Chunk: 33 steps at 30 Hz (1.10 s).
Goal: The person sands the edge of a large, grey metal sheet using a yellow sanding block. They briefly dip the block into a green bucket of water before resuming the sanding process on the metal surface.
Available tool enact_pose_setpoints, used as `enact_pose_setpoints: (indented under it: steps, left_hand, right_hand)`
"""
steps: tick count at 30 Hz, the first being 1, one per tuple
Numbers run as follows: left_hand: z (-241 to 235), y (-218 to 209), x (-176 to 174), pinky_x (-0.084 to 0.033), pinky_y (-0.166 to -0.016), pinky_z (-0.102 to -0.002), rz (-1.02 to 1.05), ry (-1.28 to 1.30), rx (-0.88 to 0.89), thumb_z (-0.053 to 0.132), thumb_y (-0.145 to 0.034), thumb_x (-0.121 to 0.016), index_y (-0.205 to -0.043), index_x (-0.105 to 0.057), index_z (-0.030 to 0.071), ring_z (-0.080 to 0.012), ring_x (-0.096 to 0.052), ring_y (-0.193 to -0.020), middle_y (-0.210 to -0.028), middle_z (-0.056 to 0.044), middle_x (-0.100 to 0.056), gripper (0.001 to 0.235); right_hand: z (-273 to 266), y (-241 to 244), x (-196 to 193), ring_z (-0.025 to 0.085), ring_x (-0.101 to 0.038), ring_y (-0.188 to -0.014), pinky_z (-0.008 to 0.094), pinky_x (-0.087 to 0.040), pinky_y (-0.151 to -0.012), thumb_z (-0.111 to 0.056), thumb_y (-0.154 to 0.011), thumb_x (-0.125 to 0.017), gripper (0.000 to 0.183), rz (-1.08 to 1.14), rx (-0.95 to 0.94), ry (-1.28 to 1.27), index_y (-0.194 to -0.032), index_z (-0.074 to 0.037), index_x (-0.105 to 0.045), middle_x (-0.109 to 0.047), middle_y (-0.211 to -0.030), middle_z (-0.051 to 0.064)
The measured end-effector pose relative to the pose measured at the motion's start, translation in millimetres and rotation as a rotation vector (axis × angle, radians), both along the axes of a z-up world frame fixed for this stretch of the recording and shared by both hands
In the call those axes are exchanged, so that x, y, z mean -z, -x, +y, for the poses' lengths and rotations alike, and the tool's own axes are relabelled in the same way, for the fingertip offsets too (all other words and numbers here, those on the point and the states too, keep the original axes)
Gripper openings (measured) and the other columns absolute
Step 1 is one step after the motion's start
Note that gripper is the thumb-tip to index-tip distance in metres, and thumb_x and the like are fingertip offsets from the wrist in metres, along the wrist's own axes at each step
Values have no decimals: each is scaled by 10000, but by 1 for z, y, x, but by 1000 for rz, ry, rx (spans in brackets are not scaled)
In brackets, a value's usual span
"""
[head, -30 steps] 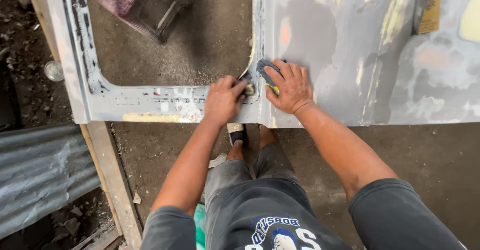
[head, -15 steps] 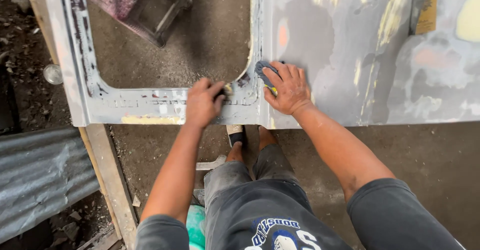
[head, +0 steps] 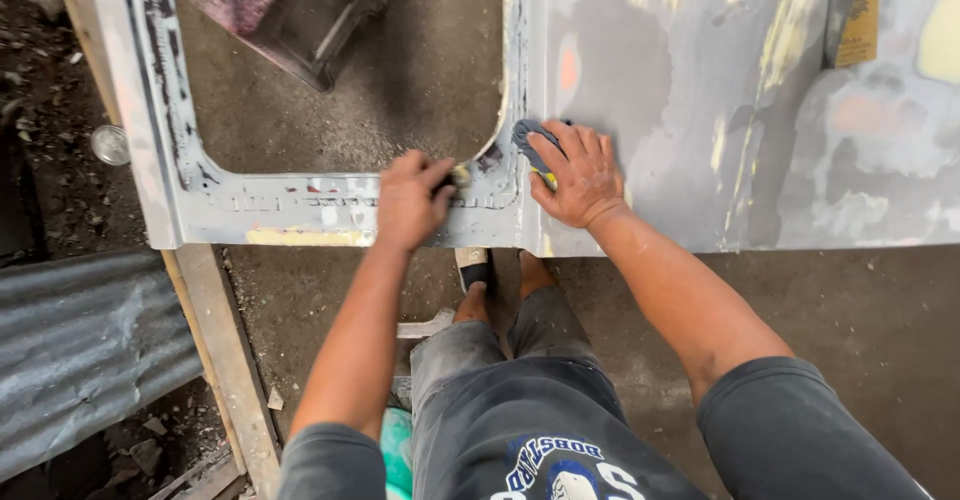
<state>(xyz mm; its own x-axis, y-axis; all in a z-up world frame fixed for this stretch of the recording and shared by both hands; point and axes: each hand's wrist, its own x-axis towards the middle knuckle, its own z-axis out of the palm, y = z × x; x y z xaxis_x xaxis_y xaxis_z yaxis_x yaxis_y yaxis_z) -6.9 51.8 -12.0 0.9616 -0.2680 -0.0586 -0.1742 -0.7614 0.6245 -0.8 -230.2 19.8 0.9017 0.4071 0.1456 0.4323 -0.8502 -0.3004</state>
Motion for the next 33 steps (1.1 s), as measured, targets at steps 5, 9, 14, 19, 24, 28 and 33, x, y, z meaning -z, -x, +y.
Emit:
enact_pose_setpoints:
  steps: [5, 9, 14, 19, 24, 28, 33]
  left_hand:
    - [-50, -1, -11, -462, -846, -453, -77, 44, 132, 171, -792, -812, -1182, -748, 165, -299, -597, -1004, -1019, -87, -620, 395]
    - [-5, 1, 2, -462, -884, -427, 1, -13, 50, 190, -802, -800, -1219, -738, 196, -294, -591, -1017, -1040, -72, -617, 422]
    - [-28, -3, 1, -473, -886, -437, -40, -16, 37, 199, -819, -795, -1210, -733, 202, -289, -594, -1013, -1045, -72, -626, 396]
    - [-48, 5, -10, -472, -862, -467, -52, -18, 94, 202, -794, -796, -1179, -729, 170, -304, -602, -1026, -1035, -88, -637, 392]
    - [20, 23, 0, -514, -855, -454, 22, -46, -252, 194, -865, -790, -1234, -735, 164, -318, -636, -967, -1059, -108, -640, 375]
    - [35, 55, 14, -527, -854, -463, -22, 66, -397, 185, -837, -810, -1226, -717, 99, -360, -643, -976, -1044, -140, -632, 410]
    - [28, 75, 17, -531, -917, -393, 80, 364, -718, 179, -897, -780, -1252, -705, 70, -290, -678, -999, -1068, -129, -655, 379]
  right_hand:
    - [-2, 3, -1, 311, -516, -1201, 485, -381, -992, -313, -845, -727, 549, -38, 6, 6, -1360, -163, -611, -551, -1405, 69]
    - [-4, 1, 1, 308, -517, -1200, 486, -382, -983, -305, -840, -727, 540, -38, 24, 7, -1348, -159, -615, -553, -1403, 75]
    - [-1, 0, 1, 312, -513, -1197, 486, -382, -994, -302, -865, -720, 528, -29, -4, -7, -1360, -155, -611, -550, -1406, 79]
    - [-3, 1, -1, 316, -517, -1202, 487, -376, -990, -309, -847, -714, 530, -37, -9, -4, -1345, -160, -613, -554, -1396, 67]
    - [13, -6, 0, 310, -519, -1171, 475, -378, -969, -265, -842, -723, 505, -7, 34, -5, -1325, -166, -611, -563, -1355, 71]
    - [69, 2, 26, 296, -521, -1123, 467, -388, -922, -281, -852, -765, 427, 56, 243, 21, -1252, -216, -630, -581, -1231, 31]
    - [147, 38, 44, 284, -570, -979, 436, -444, -810, -236, -730, -775, 441, 62, -35, -103, -1137, -163, -622, -541, -1062, 89]
